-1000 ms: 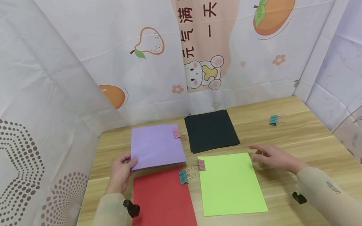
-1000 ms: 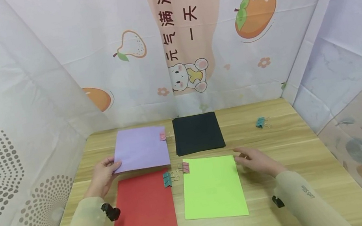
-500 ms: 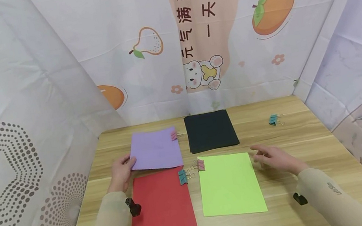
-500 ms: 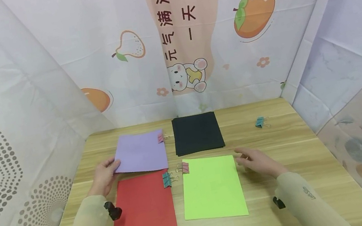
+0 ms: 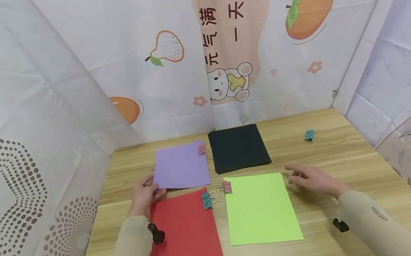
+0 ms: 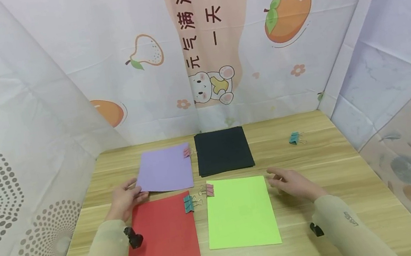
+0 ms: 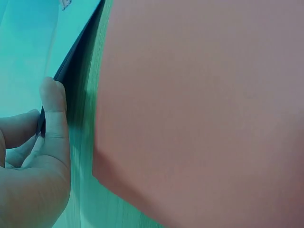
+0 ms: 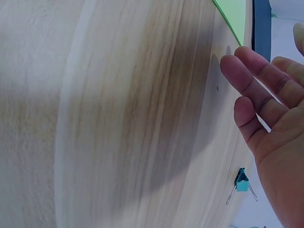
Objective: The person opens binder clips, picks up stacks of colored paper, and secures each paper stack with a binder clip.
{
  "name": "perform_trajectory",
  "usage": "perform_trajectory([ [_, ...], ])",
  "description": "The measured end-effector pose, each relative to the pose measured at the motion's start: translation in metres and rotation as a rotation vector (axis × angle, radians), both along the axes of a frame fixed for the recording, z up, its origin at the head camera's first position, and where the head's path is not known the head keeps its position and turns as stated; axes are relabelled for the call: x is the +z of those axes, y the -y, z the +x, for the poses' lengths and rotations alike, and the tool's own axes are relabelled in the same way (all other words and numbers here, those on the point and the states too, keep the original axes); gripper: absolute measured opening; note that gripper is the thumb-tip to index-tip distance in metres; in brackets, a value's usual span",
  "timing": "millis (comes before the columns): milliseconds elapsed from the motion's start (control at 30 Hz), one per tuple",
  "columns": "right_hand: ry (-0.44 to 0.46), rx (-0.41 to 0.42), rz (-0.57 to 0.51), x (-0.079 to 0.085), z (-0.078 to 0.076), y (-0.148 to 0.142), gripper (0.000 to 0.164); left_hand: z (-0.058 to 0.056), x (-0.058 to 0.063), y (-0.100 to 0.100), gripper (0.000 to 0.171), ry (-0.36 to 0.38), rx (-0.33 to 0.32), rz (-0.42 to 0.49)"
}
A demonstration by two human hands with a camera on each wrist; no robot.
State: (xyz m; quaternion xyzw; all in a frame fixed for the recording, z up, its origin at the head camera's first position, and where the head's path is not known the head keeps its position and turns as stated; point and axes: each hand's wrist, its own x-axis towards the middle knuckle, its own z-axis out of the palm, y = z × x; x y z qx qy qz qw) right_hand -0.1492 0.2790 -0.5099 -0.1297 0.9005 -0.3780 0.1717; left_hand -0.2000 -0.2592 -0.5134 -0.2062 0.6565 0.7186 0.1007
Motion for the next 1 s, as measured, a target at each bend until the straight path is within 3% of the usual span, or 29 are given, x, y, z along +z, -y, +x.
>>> perform_trajectory([
  [133,-0.007,-0.002,0.007,0.001,-0.001,-0.001,0.052,-0.001,-0.001,-0.002,0.052,0.009,0.008,0.009],
  [233,-0.02,-0.005,0.025,0.002,-0.003,-0.004,0.051,0.0,-0.001,-0.003,0.05,0.015,0.008,-0.047],
  [500,-0.074,-0.014,0.096,0.003,-0.008,-0.015,0.05,0.007,0.0,-0.006,0.042,-0.013,-0.016,-0.304],
  [667,-0.098,-0.023,0.122,0.005,-0.011,-0.019,0.049,0.009,0.001,-0.005,0.041,-0.046,-0.079,-0.454],
  [1000,-0.108,-0.072,0.155,0.009,-0.017,-0.028,0.05,0.015,0.0,-0.016,0.044,-0.335,-0.333,-0.96],
])
